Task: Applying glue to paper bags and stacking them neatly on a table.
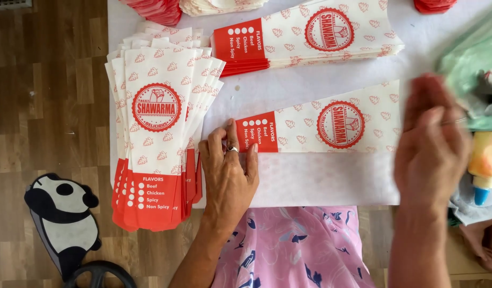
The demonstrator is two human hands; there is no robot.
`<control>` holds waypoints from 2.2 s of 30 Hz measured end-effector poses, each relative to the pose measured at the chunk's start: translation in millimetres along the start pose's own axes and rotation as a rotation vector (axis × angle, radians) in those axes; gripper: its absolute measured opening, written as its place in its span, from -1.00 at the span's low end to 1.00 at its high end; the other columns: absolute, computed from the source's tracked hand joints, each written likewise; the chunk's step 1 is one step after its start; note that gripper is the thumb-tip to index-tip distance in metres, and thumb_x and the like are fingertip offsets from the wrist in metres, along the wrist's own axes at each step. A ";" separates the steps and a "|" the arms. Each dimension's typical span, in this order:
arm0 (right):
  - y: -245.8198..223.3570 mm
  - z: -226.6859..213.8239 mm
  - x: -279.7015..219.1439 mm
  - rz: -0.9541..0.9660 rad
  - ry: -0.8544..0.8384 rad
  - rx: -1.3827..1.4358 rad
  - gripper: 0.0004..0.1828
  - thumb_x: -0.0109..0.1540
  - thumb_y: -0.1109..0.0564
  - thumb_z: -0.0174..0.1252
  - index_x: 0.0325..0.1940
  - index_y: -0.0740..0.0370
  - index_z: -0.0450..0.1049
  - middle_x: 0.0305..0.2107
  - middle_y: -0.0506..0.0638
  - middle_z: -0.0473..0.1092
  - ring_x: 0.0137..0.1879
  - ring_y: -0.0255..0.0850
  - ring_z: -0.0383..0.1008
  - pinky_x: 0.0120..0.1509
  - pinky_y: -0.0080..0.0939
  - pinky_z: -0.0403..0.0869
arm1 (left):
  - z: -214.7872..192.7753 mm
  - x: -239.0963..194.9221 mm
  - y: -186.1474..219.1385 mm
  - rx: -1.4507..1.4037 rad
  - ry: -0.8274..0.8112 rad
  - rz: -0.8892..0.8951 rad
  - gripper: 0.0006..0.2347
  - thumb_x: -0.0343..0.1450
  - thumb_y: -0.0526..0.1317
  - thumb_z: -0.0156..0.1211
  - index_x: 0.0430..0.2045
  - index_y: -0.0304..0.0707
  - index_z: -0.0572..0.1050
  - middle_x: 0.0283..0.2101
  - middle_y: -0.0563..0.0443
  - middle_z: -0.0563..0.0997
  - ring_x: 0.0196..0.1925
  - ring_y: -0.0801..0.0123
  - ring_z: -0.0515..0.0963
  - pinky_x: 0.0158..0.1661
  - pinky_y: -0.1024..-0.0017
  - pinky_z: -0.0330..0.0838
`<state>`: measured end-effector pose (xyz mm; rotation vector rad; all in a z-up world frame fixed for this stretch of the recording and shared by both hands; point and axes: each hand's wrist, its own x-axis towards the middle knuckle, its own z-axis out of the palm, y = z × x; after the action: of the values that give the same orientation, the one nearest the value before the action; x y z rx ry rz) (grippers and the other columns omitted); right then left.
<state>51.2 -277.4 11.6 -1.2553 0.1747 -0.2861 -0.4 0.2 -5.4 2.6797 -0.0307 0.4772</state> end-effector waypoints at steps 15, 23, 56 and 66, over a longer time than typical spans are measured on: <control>-29.1 -46.3 -69.0 0.186 0.000 -0.204 -0.40 0.44 0.05 -0.28 0.47 0.52 0.05 0.42 0.37 0.14 0.56 0.12 0.19 0.68 -0.06 0.22 | 3.5 -5.6 14.8 0.025 0.060 0.039 -0.50 0.48 -0.47 -0.04 0.39 -0.55 0.14 0.18 -0.36 0.32 0.09 -0.08 0.38 0.15 0.06 0.37; -47.3 7.4 -9.1 -0.286 -0.181 -0.619 -0.62 0.57 0.43 -0.17 0.48 0.61 0.18 0.31 0.39 0.26 0.46 0.13 0.34 0.58 0.03 0.40 | 2.1 -18.8 36.6 0.022 -0.388 0.482 0.20 0.14 0.63 0.36 0.52 -0.05 -0.12 0.59 -0.37 -0.06 0.66 -0.14 -0.04 0.52 -0.27 -0.22; 22.6 -235.0 -29.4 0.188 0.373 -1.847 -0.02 0.80 -0.55 0.24 0.07 0.59 0.62 -0.35 0.35 0.51 -0.25 0.29 0.52 -0.28 0.17 0.35 | 5.9 27.4 -1.0 -0.227 -0.127 0.594 -0.74 0.36 -0.35 0.46 -0.13 -0.53 0.62 0.11 -0.34 0.60 0.27 -0.14 0.49 0.28 0.08 0.39; -5.3 -191.5 -30.2 0.003 0.036 -0.620 -0.61 0.58 -0.08 0.12 0.45 0.02 0.30 0.17 -0.08 0.35 0.33 -0.18 0.43 0.29 -0.12 0.55 | 0.4 41.1 6.2 -0.263 -0.025 0.477 -0.96 0.44 -0.40 0.34 -0.39 -0.37 0.59 -0.22 -0.10 0.66 -0.18 0.14 0.63 -0.18 0.24 0.49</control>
<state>-32.7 -443.7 -42.3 -1.8636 0.3115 -0.2602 37.8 -3.5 10.4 2.4067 -0.7020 0.5369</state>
